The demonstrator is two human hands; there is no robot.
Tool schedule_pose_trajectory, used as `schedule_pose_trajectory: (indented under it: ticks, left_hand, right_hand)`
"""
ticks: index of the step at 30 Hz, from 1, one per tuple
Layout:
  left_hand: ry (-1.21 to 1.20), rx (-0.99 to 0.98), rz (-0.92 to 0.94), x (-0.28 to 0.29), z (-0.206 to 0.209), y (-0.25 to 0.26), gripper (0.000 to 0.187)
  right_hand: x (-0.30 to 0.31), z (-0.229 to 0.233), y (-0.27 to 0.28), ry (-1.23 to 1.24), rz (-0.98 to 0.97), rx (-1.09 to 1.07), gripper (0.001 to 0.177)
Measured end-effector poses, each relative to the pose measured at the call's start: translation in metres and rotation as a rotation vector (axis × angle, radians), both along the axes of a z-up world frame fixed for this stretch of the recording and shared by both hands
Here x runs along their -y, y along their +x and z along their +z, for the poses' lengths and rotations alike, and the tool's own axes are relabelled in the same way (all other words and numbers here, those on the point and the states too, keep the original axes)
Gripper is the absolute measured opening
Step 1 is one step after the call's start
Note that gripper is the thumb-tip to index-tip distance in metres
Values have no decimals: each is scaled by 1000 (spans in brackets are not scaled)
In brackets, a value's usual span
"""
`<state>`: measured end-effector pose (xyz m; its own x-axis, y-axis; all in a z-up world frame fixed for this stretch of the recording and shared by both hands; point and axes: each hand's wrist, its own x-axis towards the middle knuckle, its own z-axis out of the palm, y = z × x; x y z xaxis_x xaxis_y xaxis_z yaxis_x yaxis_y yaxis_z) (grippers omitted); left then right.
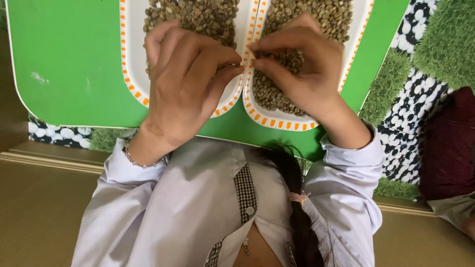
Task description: Manually sorting green coffee beans in trays to identify and remove defects.
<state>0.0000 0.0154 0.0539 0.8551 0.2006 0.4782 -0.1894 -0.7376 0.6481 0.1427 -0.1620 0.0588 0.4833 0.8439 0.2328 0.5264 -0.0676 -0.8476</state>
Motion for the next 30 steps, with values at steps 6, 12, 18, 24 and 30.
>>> schedule_pose_trajectory:
  ticks: [6,12,18,24,30]
  left_hand:
    - [101,-5,87,-32,1,-13,12]
    - [167,-152,176,-56,-3,-36,12]
    - [147,-196,234,-72,-16,-56,7]
    - [221,-235,144,-81,-17,-54,13]
    - [362,-6,-192,-65,-21,-3,11]
  right_hand:
    - [-19,-12,-1,-132,90,268,20]
    - [-31,-23,0,-175,311,378,14]
    - [-50,-36,-11,-262,390,564,19]
    - [-55,-32,-14,-236,372,535,5]
    - [-26,-17,-11,-227,231,449,4]
